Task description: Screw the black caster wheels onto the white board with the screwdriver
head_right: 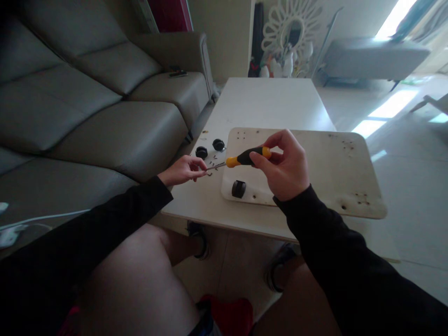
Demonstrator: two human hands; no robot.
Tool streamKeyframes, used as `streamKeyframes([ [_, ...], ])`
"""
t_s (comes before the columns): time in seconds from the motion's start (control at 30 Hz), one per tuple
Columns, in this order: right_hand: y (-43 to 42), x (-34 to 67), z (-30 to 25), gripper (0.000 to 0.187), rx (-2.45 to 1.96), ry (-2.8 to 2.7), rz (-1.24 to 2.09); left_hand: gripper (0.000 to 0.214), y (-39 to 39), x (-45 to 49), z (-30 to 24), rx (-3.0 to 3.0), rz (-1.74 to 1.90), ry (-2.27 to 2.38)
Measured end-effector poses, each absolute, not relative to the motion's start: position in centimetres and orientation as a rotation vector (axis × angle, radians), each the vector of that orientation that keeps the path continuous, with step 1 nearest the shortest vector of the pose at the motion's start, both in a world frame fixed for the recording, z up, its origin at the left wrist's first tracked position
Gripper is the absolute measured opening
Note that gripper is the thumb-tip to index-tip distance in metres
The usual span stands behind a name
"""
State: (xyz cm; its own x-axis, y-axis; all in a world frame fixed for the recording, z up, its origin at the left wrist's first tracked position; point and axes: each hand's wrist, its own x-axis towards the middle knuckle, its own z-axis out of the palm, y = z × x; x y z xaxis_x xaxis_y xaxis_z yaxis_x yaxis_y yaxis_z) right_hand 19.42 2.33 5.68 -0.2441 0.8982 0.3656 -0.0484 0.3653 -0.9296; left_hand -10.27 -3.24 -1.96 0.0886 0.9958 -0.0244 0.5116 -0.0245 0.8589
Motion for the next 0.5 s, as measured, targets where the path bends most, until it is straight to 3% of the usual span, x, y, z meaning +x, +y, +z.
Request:
streamKeyframes([
  [0.5, 2.18, 19.43, 5.74, 0.032, -0.8, -1.562, 1.087, 0.009, -3.22, -10.41, -2.08, 1.631, 0.815, 1.535],
])
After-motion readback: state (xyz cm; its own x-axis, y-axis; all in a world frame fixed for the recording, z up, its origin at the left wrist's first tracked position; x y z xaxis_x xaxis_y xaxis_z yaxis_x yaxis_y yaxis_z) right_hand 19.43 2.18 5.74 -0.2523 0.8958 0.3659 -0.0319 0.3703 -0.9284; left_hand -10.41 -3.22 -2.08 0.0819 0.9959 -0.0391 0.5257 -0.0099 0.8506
